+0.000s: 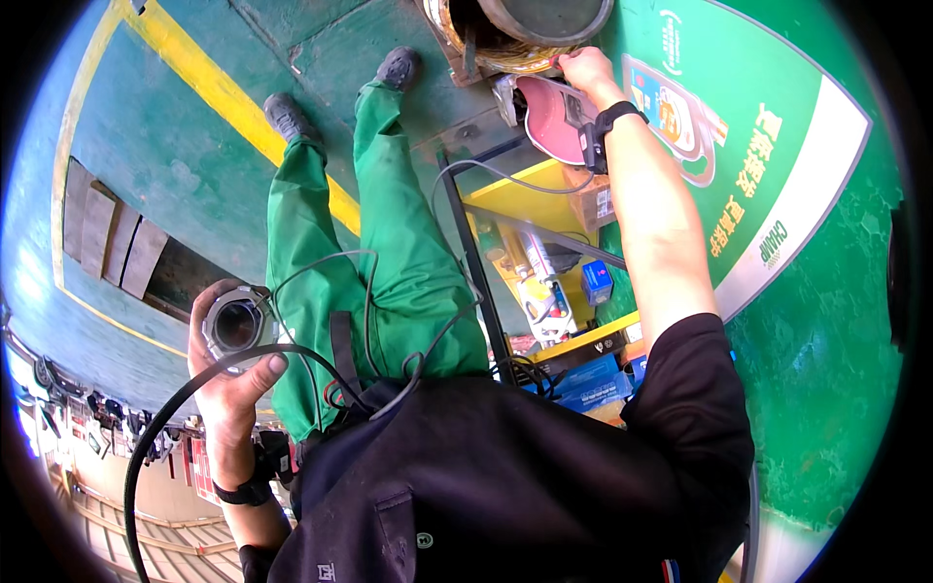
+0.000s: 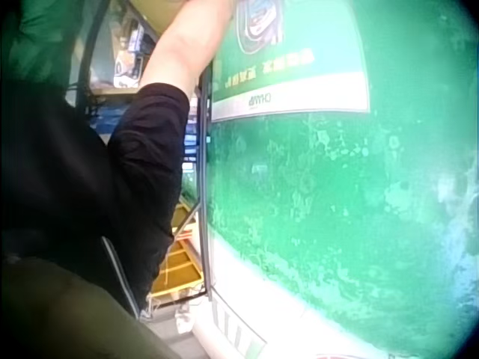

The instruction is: The person is using a screwdriver to pry and a wrench to adjust the release bearing assembly within a transmission housing while kneeling on the floor.

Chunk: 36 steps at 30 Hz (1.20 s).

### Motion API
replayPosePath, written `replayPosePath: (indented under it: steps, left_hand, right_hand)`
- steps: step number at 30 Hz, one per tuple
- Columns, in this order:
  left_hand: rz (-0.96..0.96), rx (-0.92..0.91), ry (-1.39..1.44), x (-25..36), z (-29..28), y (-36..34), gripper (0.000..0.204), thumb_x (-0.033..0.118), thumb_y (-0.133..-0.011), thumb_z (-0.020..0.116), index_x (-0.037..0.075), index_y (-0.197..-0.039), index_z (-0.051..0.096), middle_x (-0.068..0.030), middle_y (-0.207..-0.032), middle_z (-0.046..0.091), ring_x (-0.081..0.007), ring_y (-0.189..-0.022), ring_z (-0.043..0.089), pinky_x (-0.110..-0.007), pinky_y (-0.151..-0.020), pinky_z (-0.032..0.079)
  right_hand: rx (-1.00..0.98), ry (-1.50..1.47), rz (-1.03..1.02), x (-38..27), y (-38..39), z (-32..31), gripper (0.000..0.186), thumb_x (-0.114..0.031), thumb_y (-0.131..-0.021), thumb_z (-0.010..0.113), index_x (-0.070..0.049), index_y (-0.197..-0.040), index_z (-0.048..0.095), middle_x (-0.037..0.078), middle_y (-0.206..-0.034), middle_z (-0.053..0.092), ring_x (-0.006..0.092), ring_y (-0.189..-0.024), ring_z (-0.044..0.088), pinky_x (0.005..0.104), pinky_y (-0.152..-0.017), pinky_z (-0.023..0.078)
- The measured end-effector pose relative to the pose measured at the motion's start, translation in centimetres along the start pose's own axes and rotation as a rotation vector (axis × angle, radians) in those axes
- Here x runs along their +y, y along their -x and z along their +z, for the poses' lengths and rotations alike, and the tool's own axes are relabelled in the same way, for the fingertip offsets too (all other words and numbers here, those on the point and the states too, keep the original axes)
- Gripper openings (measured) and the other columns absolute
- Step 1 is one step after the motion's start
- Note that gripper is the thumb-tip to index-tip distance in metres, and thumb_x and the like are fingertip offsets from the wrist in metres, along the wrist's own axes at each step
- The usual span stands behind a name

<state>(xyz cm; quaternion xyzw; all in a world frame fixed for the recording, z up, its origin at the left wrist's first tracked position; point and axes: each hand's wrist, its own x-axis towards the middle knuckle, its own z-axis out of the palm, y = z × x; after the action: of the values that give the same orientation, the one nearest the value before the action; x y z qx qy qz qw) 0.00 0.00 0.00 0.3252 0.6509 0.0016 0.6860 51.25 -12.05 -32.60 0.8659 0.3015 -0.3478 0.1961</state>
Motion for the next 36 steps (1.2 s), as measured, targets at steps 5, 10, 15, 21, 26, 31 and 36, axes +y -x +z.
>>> replayPosePath:
  steps: [5,10,15,21,26,31,36]
  left_hand:
    - [-0.033,0.009,0.033,-0.1,0.3,-0.1,0.089,0.021,-0.062,0.091,0.0,-0.134,0.043,-0.0093,-0.118,0.058,-0.0189,-0.109,0.056,-0.032,-0.096,0.046]
    - [-0.038,-0.002,0.02,-0.2,0.2,-0.2,0.091,0.022,-0.061,0.092,-0.001,-0.134,0.043,-0.0085,-0.117,0.058,-0.0189,-0.108,0.056,-0.032,-0.096,0.046]
    - [-0.041,0.025,0.033,-0.7,0.0,0.0,0.091,0.023,-0.061,0.092,-0.001,-0.134,0.043,-0.0087,-0.117,0.058,-0.0191,-0.108,0.057,-0.032,-0.096,0.046]
    - [-0.021,-0.001,0.016,-0.5,-0.1,-0.1,0.093,0.027,-0.059,0.093,-0.002,-0.133,0.043,-0.0096,-0.116,0.058,-0.019,-0.108,0.057,-0.032,-0.096,0.046]
    - [0.061,-0.057,0.025,0.5,-0.2,0.8,0.091,0.025,-0.059,0.093,-0.002,-0.131,0.045,-0.0099,-0.117,0.059,-0.0189,-0.107,0.058,-0.032,-0.096,0.046]
    - [0.234,-0.09,-0.002,3.0,0.1,2.1,0.086,0.018,-0.058,0.093,-0.002,-0.128,0.049,-0.0096,-0.116,0.061,-0.017,-0.108,0.059,-0.031,-0.097,0.046]
    - [0.546,-0.053,-0.209,7.3,0.3,5.7,0.084,0.01,-0.059,0.091,0.001,-0.13,0.048,-0.0089,-0.12,0.06,-0.0176,-0.107,0.06,-0.031,-0.092,0.05]
  right_hand:
    - [0.004,0.043,-0.091,-1.3,0.0,0.3,0.032,-0.034,-0.085,0.066,-0.003,-0.082,0.072,0.011,-0.064,0.065,0.0199,-0.057,0.062,0.0348,-0.061,0.05]
    - [-0.049,-0.173,0.101,-1.1,-1.1,1.6,0.033,-0.031,-0.087,0.064,0.0,-0.073,0.066,0.008,-0.06,0.061,0.016,-0.047,0.054,0.0331,-0.047,0.044]
    - [-0.173,-0.355,0.222,-3.5,1.1,0.4,0.035,-0.029,-0.087,0.062,0.0,-0.069,0.061,0.006,-0.057,0.056,0.0132,-0.043,0.047,0.0308,-0.038,0.034]
    - [-0.306,-0.725,0.337,-1.0,1.7,0.8,0.027,-0.026,-0.091,0.063,-0.001,-0.079,0.063,0.004,-0.06,0.054,0.0085,-0.044,0.042,0.0239,-0.036,0.025]
    - [-0.408,-1.131,0.362,2.2,8.2,-1.6,0.021,-0.025,-0.092,0.06,-0.006,-0.093,0.068,0.002,-0.07,0.061,0.0061,-0.048,0.043,0.0198,-0.037,0.025]
    - [-0.32,-1.465,0.124,2.9,21.3,-7.9,0.029,-0.025,-0.097,0.057,0.0,-0.11,0.062,0.004,-0.078,0.061,0.0042,-0.047,0.041,0.0162,-0.04,0.027]
    - [-0.28,-1.55,-0.396,0.3,34.7,-16.0,0.031,-0.021,-0.095,0.059,0.002,-0.115,0.059,0.013,-0.086,0.065,0.004,-0.045,0.04,0.0167,-0.041,0.03]
